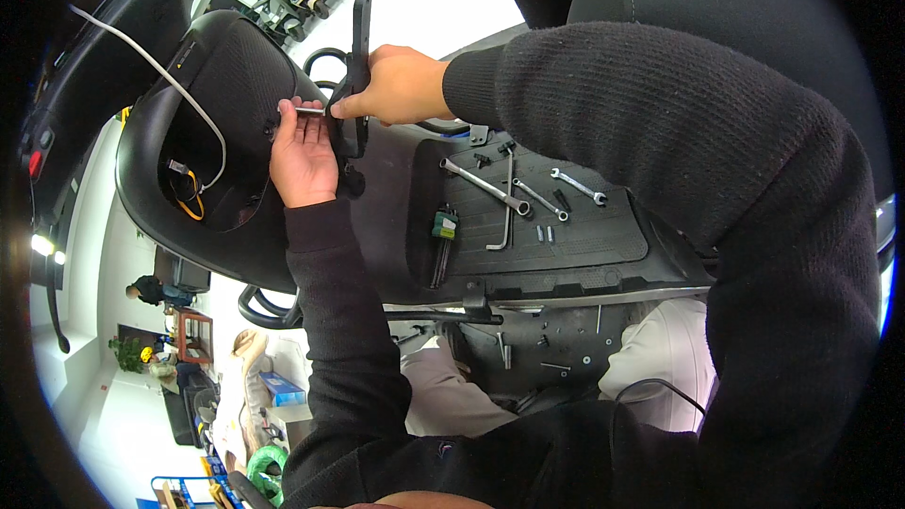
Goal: The person attaches a black metal bracket to the rear of a scooter using bolts, nuts, and washers. They repeatedly align the bracket, insert fasteners, and tighten them with a wrench and an impact driver. The person also picks up and places small hardware pieces on the scooter seat and floor during the process.
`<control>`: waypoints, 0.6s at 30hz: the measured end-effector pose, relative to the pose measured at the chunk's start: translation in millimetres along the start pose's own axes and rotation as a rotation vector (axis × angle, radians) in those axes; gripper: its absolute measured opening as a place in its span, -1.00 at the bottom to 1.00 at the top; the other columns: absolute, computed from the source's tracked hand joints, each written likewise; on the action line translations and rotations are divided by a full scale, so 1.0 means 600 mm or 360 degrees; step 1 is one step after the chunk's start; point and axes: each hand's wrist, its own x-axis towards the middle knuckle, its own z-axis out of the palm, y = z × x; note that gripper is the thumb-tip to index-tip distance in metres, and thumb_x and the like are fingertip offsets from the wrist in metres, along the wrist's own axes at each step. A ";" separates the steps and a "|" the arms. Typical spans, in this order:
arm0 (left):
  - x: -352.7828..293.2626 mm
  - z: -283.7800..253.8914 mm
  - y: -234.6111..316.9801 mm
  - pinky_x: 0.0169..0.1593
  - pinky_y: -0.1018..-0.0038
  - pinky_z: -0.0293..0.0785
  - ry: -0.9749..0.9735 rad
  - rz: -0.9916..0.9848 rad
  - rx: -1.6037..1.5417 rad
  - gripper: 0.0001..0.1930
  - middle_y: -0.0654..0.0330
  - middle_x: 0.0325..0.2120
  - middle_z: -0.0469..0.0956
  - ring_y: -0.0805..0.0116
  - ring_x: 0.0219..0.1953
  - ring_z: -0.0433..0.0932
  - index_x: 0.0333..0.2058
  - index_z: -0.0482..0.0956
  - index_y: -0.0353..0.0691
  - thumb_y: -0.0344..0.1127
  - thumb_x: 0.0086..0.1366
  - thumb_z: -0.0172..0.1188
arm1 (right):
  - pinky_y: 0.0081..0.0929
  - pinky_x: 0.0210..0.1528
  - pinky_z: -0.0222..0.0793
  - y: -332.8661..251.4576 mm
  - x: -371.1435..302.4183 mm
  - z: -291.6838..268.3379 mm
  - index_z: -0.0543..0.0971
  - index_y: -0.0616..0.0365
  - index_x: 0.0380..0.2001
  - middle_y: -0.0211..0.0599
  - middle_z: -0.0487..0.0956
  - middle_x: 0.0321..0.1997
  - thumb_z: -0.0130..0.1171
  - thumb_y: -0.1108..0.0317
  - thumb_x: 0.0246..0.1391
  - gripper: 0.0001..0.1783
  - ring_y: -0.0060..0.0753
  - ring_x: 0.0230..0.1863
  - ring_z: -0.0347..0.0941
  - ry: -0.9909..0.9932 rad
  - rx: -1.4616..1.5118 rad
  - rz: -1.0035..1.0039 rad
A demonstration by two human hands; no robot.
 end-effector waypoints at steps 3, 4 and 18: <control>0.001 0.004 -0.002 0.04 0.39 0.43 0.0075 0.0020 0.0017 -0.71 0.21 -0.24 0.59 0.36 -0.13 0.55 -0.03 0.58 -0.32 -0.19 0.48 0.29 | -0.44 -0.34 0.48 0.001 -0.003 -0.001 0.64 0.32 -0.24 -0.29 0.63 -0.49 0.44 -0.12 0.13 -0.40 -0.46 -0.46 0.58 0.0031 -0.0008 -0.0042; 0.001 0.005 -0.002 0.05 0.38 0.42 0.0091 0.0007 0.0039 -0.71 0.21 -0.23 0.59 0.35 -0.12 0.54 -0.03 0.58 -0.32 -0.19 0.49 0.26 | -0.42 -0.36 0.49 0.001 -0.003 -0.001 0.65 0.33 -0.26 -0.26 0.63 -0.51 0.43 -0.15 0.12 -0.38 -0.42 -0.47 0.60 0.0038 -0.0014 -0.0035; 0.004 0.004 0.008 0.12 0.33 0.39 -0.0188 -0.0043 0.0112 -0.57 0.11 -0.17 0.58 0.26 -0.04 0.54 -0.05 0.54 -0.35 -0.01 0.59 0.04 | -0.45 -0.36 0.48 0.003 0.002 0.003 0.64 0.31 -0.28 -0.32 0.62 -0.51 0.46 -0.13 0.10 -0.40 -0.48 -0.48 0.57 0.0035 0.0016 -0.0045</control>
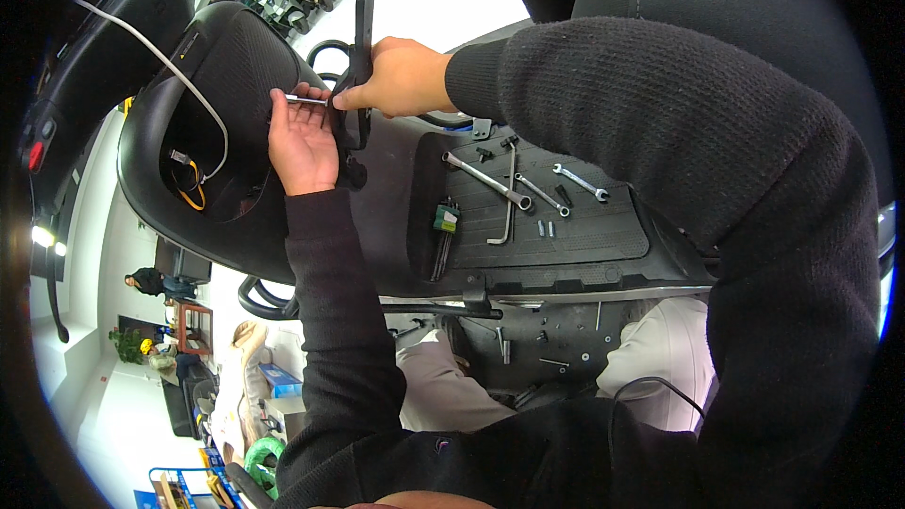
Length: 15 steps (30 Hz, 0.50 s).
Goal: The person attaches a black metal bracket to the rear of a scooter using bolts, nuts, and washers. They repeatedly align the bracket, insert fasteners, and tighten them with a wrench and an impact driver. The person also picks up and places small hardware pieces on the scooter seat and floor during the process.
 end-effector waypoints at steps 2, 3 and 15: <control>0.004 -0.002 -0.001 0.20 0.30 0.41 0.0052 -0.0034 -0.0001 -0.60 0.09 -0.17 0.57 0.22 -0.02 0.54 -0.05 0.54 -0.34 -0.03 0.59 0.05 | -0.44 -0.40 0.47 -0.001 -0.001 0.000 0.64 0.31 -0.32 -0.30 0.62 -0.56 0.45 -0.16 0.08 -0.38 -0.45 -0.51 0.58 0.0021 0.0005 -0.0029; 0.005 -0.003 -0.002 0.15 0.33 0.41 0.0032 -0.0008 0.0030 -0.58 0.09 -0.17 0.57 0.24 -0.03 0.54 -0.05 0.54 -0.35 -0.01 0.60 0.05 | -0.43 -0.40 0.47 -0.001 -0.001 0.000 0.64 0.31 -0.33 -0.30 0.62 -0.56 0.45 -0.17 0.08 -0.37 -0.45 -0.51 0.58 0.0019 -0.0002 -0.0036; 0.010 -0.017 -0.009 0.07 0.34 0.49 -0.0031 0.0126 -0.0018 -0.54 0.14 -0.15 0.57 0.33 -0.09 0.52 0.15 0.46 -0.45 -0.12 0.56 0.15 | -0.45 -0.28 0.49 -0.017 -0.015 -0.009 0.64 0.31 -0.25 -0.32 0.65 -0.46 0.46 -0.14 0.12 -0.39 -0.49 -0.43 0.59 -0.0048 -0.0080 0.0049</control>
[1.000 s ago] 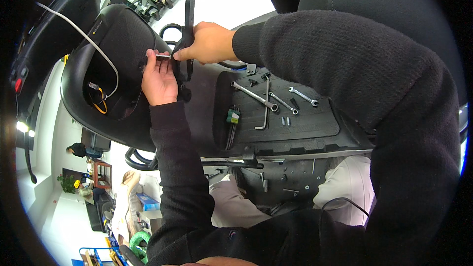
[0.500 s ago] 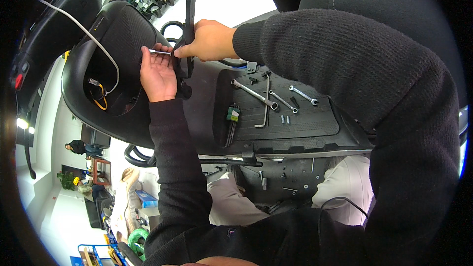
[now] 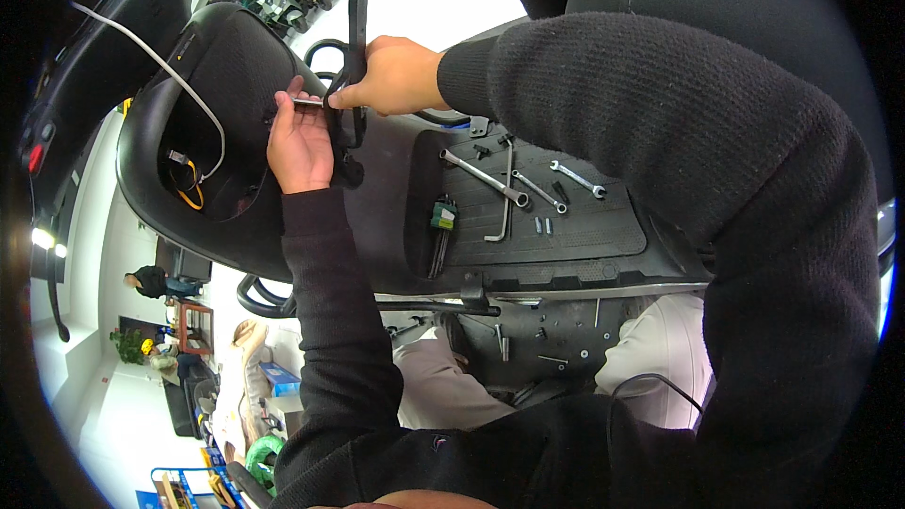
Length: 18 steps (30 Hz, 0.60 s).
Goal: The person attaches a black metal bracket to the rear of a scooter using bolts, nuts, and washers. They repeatedly align the bracket, insert fasteners, and tighten them with a wrench and an impact driver. The person also picks up and places small hardware pieces on the scooter seat and floor during the process.
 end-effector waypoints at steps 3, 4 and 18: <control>-0.001 -0.004 -0.004 0.05 0.34 0.51 -0.0003 0.0037 -0.0047 -0.60 0.15 -0.19 0.56 0.32 -0.13 0.54 0.12 0.46 -0.40 -0.19 0.53 0.20 | -0.45 -0.28 0.49 -0.001 0.001 0.000 0.63 0.33 -0.23 -0.30 0.64 -0.46 0.46 -0.14 0.12 -0.37 -0.48 -0.43 0.59 -0.0008 0.0010 -0.0034; -0.002 -0.005 -0.006 0.05 0.33 0.52 0.0012 0.0060 -0.0032 -0.63 0.15 -0.19 0.56 0.31 -0.14 0.55 0.11 0.46 -0.38 -0.21 0.53 0.21 | -0.45 -0.28 0.49 -0.001 0.002 0.000 0.63 0.33 -0.23 -0.30 0.64 -0.46 0.45 -0.14 0.13 -0.37 -0.48 -0.43 0.59 -0.0009 -0.0004 -0.0022; -0.021 0.019 -0.004 0.06 0.31 0.58 0.0111 0.0259 0.0054 -0.66 0.01 -0.10 0.61 0.21 -0.07 0.63 0.17 0.42 -0.40 -0.31 0.56 0.12 | -0.49 -0.33 0.54 0.001 0.000 0.001 0.64 0.38 -0.15 -0.25 0.65 -0.38 0.46 -0.14 0.12 -0.33 -0.48 -0.38 0.63 -0.0020 0.0042 -0.0058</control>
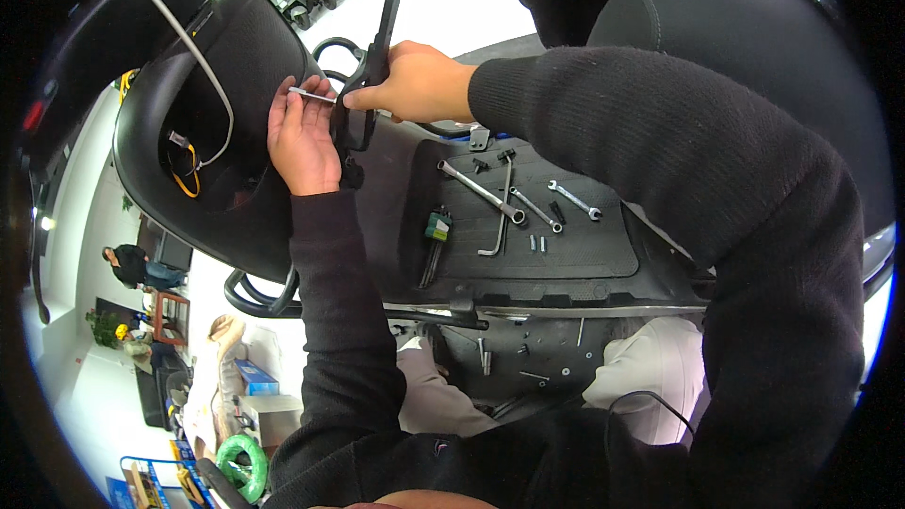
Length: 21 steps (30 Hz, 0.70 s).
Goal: The person attaches a black metal bracket to the rear of a scooter using bolts, nuts, and washers. They repeatedly align the bracket, insert fasteners, and tighten them with a wrench and an impact driver. The person also picks up and places small hardware pieces on the scooter seat and floor during the process.
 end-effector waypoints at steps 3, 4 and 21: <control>0.007 0.000 -0.008 0.05 0.35 0.58 0.0097 0.0043 -0.0074 -0.69 0.04 -0.12 0.61 0.26 -0.09 0.62 0.14 0.45 -0.41 -0.36 0.54 0.13 | -0.51 -0.34 0.56 0.000 0.002 0.003 0.67 0.36 -0.14 -0.24 0.67 -0.33 0.44 -0.17 0.13 -0.33 -0.48 -0.39 0.63 0.0018 -0.0023 0.0038; 0.009 0.001 -0.011 0.05 0.36 0.59 0.0117 0.0074 -0.0062 -0.70 0.05 -0.13 0.60 0.27 -0.10 0.62 0.13 0.45 -0.42 -0.38 0.54 0.14 | -0.51 -0.34 0.56 0.000 0.001 0.004 0.68 0.35 -0.14 -0.24 0.67 -0.31 0.43 -0.17 0.13 -0.33 -0.48 -0.39 0.63 0.0038 -0.0032 0.0054; 0.006 -0.001 -0.020 0.05 0.30 0.62 0.0085 0.0139 -0.0306 -0.73 0.03 -0.18 0.60 0.23 -0.19 0.65 0.10 0.44 -0.44 -0.51 0.49 0.14 | -0.50 -0.30 0.60 0.007 0.008 0.015 0.65 0.42 -0.13 -0.16 0.69 -0.24 0.48 -0.12 0.13 -0.33 -0.44 -0.30 0.67 -0.0011 -0.0039 0.0059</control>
